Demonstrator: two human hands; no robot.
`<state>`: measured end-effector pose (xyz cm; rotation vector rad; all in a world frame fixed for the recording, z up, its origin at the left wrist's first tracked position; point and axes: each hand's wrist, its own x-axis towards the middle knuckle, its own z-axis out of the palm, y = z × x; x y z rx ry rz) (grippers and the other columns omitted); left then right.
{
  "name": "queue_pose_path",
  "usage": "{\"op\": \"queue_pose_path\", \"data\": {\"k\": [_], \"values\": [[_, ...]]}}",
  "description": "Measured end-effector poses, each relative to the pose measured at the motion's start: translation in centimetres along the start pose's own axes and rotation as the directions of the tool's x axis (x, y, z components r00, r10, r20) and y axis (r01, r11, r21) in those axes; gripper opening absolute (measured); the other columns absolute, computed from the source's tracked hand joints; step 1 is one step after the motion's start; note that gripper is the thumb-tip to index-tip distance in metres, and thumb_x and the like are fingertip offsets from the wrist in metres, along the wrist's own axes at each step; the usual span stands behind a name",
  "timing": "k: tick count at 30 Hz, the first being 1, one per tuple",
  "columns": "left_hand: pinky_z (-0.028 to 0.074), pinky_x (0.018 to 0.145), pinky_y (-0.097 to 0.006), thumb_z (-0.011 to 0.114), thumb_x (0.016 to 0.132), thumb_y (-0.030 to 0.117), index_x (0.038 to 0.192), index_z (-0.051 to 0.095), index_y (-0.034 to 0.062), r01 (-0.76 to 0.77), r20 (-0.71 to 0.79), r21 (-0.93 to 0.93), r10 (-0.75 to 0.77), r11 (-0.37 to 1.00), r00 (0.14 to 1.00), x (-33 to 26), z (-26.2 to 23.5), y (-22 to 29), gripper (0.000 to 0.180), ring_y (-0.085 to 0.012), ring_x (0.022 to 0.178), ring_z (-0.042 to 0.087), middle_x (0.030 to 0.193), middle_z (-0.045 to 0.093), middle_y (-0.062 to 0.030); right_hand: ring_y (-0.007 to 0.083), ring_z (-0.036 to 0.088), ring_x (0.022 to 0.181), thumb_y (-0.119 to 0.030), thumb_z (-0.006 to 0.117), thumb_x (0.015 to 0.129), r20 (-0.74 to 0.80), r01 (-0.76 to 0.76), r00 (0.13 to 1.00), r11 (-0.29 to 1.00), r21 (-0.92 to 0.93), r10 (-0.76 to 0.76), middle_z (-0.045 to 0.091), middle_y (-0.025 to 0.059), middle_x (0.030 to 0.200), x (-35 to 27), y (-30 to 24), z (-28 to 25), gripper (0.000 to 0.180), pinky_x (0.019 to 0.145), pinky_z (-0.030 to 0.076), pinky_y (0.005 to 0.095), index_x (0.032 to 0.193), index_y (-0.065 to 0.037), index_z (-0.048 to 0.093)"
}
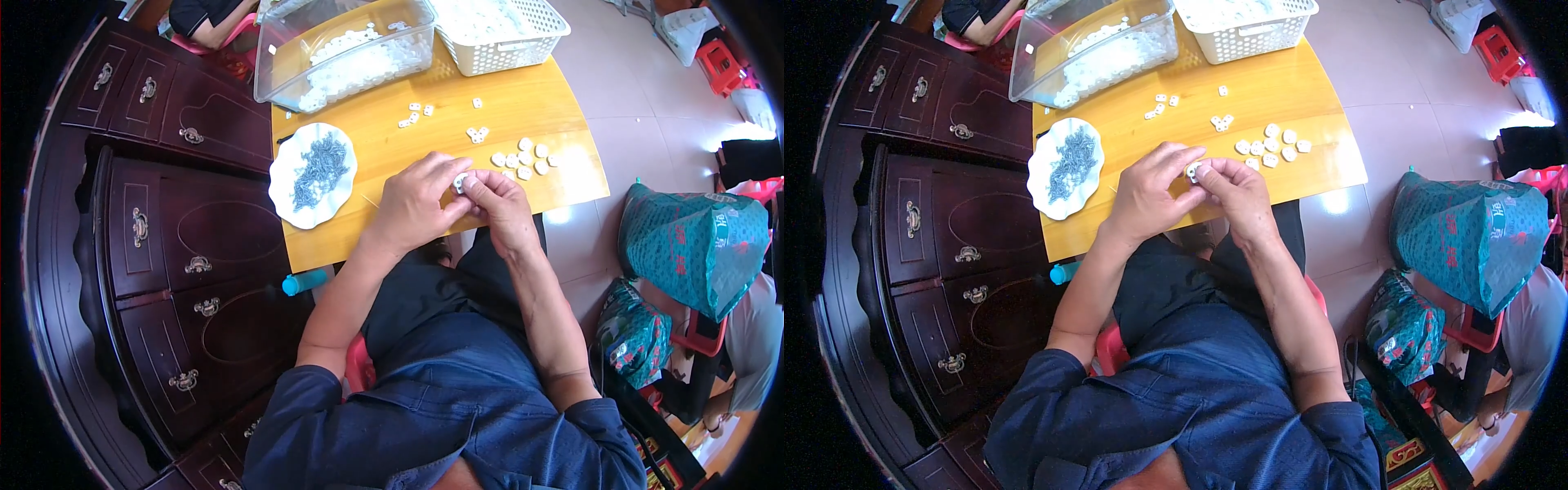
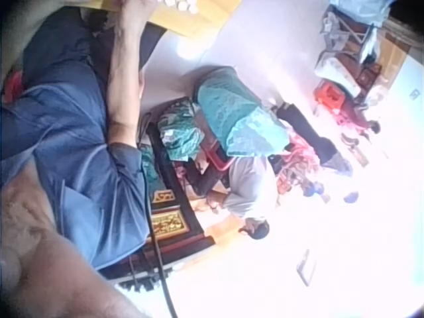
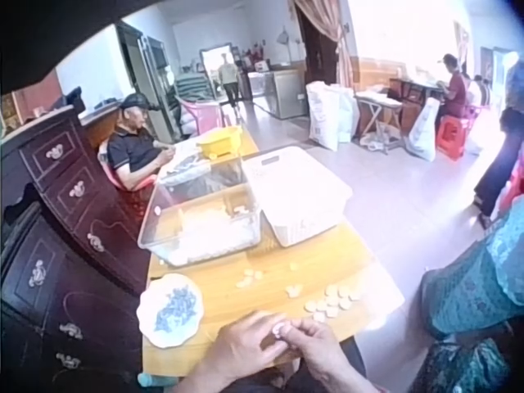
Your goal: Manually assemble small white plastic components by inserting metal pins into them.
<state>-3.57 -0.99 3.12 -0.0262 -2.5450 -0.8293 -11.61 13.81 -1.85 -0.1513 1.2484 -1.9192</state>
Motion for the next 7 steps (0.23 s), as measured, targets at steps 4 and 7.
{"op": "queue_pose_path", "data": {"k": [4,7], "values": [[0.058,0.075,-0.039,0.079,0.079,0.014,0.112,0.071,0.0078,-0.036,0.002,0.063,0.036,0.997,0.999,-0.32,0.33,-0.75,0.035,-0.0282,0.091,0.070,0.100,0.069,-0.0080,0.0087,0.066,0.082,-0.019,0.070,0.099,0.018,-0.014,1.000,0.995,0.103,0.012,0.072,0.0026,0.095,0.12,0.32,-0.14,0.019,0.077,0.052,0.0238,0.107,-0.003,0.071],[0.058,0.076,-0.038,0.079,0.080,0.015,0.112,0.071,0.0088,-0.034,0.025,0.019,0.034,0.999,0.999,-0.43,0.30,-1.02,0.033,-0.0275,0.091,0.071,0.104,0.070,-0.0072,0.0106,0.067,0.085,-0.025,0.072,0.097,0.012,-0.072,0.997,0.988,0.138,0.071,0.073,0.0030,0.099,-0.05,0.13,-0.38,0.023,0.081,0.053,0.0267,0.109,-0.004,0.071]]}}
